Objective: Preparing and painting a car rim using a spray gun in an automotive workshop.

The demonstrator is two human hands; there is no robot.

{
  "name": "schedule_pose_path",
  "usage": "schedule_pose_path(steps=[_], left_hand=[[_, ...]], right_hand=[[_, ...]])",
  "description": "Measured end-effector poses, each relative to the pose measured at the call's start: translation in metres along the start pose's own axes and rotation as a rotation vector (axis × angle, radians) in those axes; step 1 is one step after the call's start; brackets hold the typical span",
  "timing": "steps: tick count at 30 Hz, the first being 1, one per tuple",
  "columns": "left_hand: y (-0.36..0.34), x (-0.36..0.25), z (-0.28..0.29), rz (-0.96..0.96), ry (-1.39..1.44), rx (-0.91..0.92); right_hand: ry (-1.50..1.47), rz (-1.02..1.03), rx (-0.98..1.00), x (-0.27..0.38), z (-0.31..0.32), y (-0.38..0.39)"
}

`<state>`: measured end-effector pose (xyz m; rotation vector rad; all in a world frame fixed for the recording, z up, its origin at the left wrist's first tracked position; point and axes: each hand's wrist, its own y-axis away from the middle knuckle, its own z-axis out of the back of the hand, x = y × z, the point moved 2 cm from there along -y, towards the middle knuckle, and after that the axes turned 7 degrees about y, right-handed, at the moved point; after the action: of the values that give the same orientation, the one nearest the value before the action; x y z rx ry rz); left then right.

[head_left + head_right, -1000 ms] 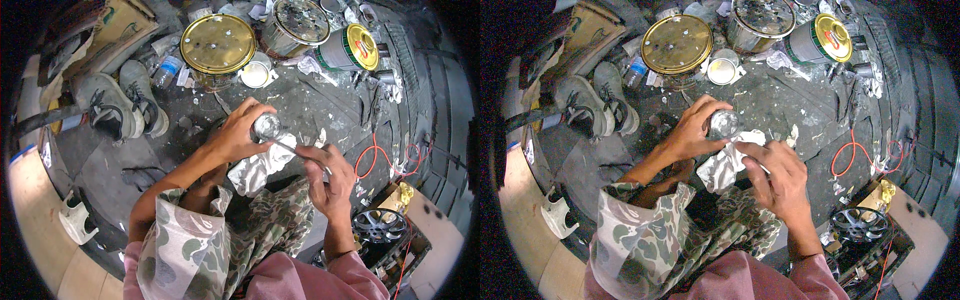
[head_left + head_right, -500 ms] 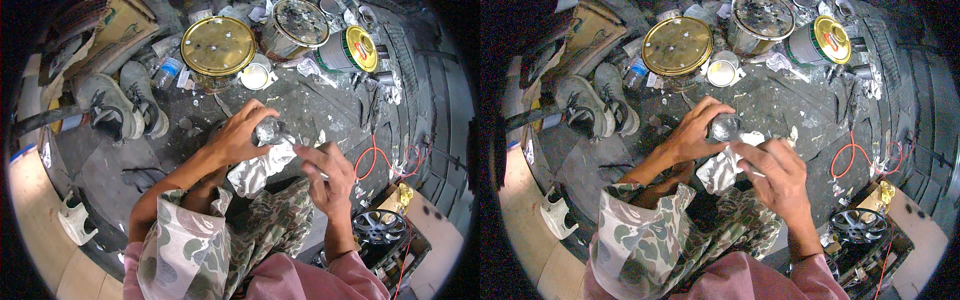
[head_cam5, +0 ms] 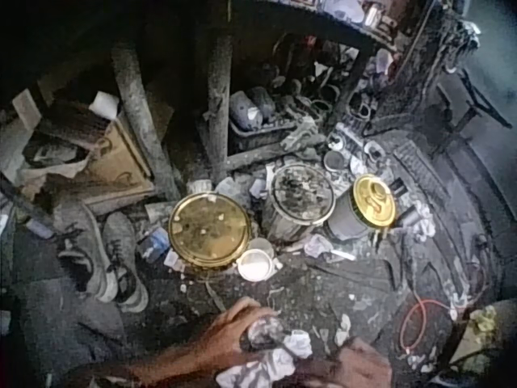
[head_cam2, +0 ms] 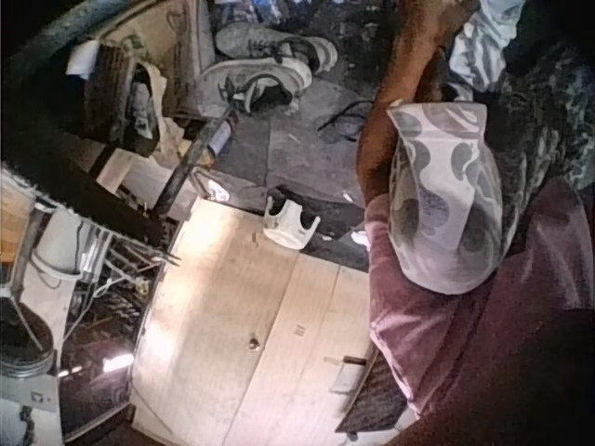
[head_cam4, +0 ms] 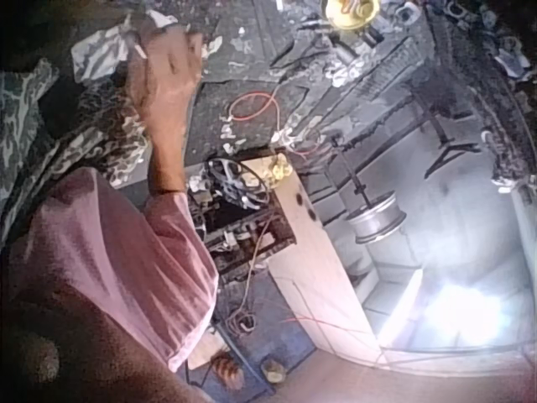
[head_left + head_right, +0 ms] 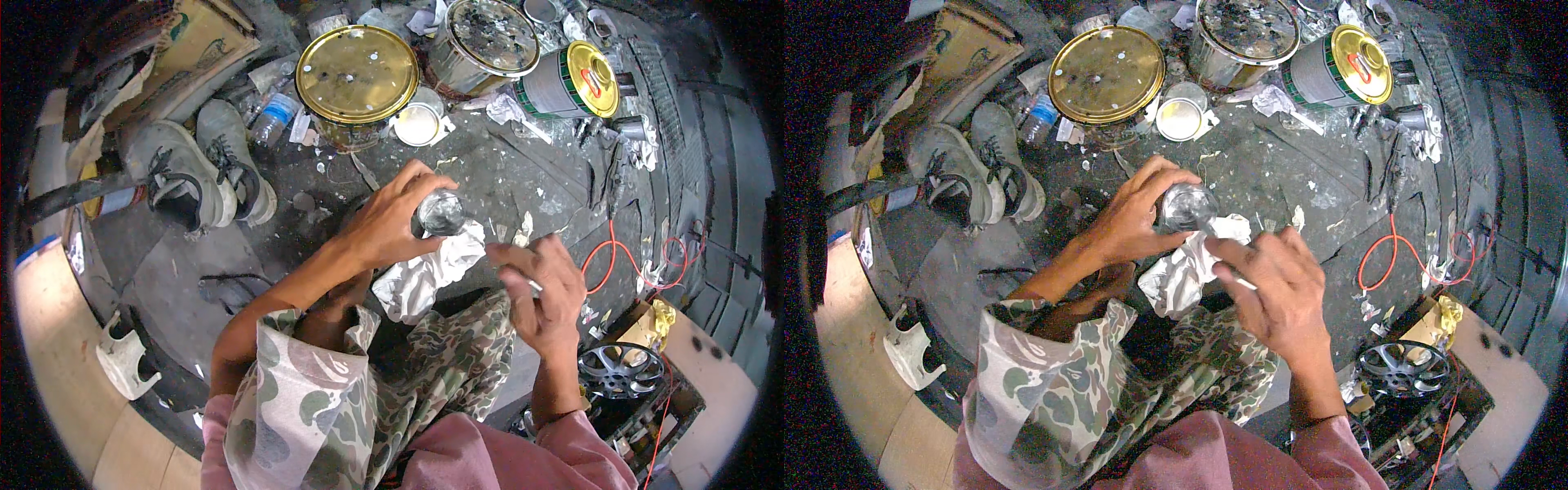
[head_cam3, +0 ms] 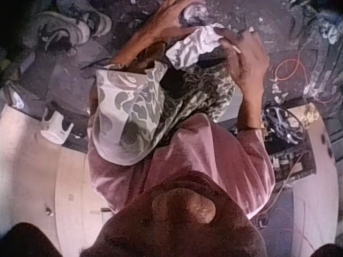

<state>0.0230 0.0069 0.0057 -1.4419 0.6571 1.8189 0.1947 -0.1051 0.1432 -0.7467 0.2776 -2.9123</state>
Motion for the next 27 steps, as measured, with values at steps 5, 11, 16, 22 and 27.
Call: schedule_pose_path(steps=[5, 11, 16, 22, 27], left_hand=[[0.0, 0.002, 0.0, -0.023, -0.002, 0.017], [0.0, -0.002, -0.001, 0.0, 0.009, 0.001], [0.001, -0.003, 0.002, 0.007, 0.011, -0.004], [-0.001, -0.004, 0.0, -0.029, 0.004, -0.027], [0.0, -0.004, 0.003, -0.108, -0.026, -0.048]], right_hand=[[-0.154, -0.006, -0.004, 0.006, -0.007, -0.001], [-0.027, -0.001, -0.04, 0.002, -0.001, -0.002], [-0.129, 0.029, -0.037, 0.009, -0.006, -0.003], [0.002, -0.009, -0.064, 0.001, 0.0, -0.003], [-0.077, 0.036, -0.013, 0.006, 0.002, -0.001]])
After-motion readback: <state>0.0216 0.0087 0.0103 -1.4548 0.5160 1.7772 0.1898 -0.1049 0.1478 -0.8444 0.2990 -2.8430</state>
